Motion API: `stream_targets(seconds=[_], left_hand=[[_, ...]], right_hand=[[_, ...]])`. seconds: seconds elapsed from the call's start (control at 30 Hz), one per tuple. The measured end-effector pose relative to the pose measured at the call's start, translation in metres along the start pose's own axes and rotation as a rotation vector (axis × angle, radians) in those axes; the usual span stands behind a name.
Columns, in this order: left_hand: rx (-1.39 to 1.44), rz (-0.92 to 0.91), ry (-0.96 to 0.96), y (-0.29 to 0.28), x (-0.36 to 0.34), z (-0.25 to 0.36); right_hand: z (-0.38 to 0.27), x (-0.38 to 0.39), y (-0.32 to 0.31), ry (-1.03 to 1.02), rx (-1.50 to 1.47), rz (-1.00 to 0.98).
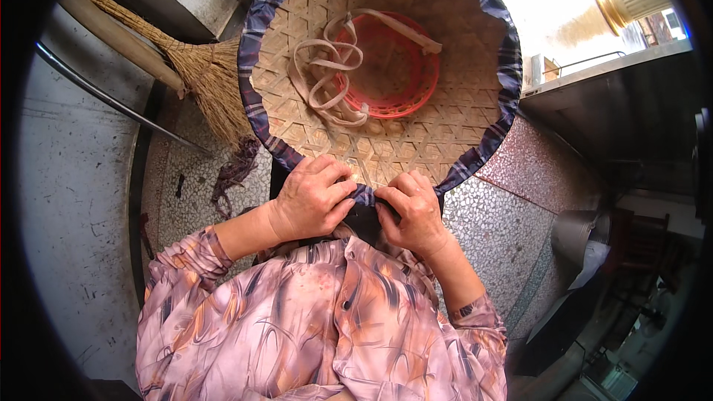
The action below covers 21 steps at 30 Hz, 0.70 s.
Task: Sewing a fabric trim onto the edge of a straw hat using a needle and thread.
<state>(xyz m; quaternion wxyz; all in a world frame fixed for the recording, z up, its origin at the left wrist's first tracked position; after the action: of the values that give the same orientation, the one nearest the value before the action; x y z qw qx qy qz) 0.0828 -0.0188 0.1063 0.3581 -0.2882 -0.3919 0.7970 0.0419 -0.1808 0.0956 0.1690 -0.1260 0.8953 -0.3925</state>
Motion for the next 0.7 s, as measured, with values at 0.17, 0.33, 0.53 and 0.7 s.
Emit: stream_targets(seconds=[0.17, 0.33, 0.53, 0.7], left_hand=[[0.01, -0.018, -0.009, 0.002, 0.001, -0.004], [0.006, -0.027, 0.009, 0.003, 0.0, -0.003], [0.032, -0.023, 0.02, 0.007, 0.001, -0.003], [0.066, -0.025, -0.022, 0.013, 0.001, -0.007]], right_hand=[[0.001, 0.0, 0.006, 0.02, -0.015, -0.027], [0.006, 0.002, 0.011, 0.031, -0.045, -0.026], [0.009, 0.003, 0.008, 0.037, -0.072, -0.04], [0.011, 0.002, 0.009, 0.044, -0.082, -0.068]])
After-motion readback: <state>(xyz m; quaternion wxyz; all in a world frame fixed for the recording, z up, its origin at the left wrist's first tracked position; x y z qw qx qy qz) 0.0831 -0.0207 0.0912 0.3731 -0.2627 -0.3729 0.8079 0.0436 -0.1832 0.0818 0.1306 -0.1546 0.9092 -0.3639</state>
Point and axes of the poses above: each hand's wrist, its own x-axis away from the middle knuckle, its own y-axis out of the palm, z = x × y, the point moved 5 cm from there along -x, towards the middle knuckle, and after that the axes turned 7 degrees about -z, right-handed, at the moved point
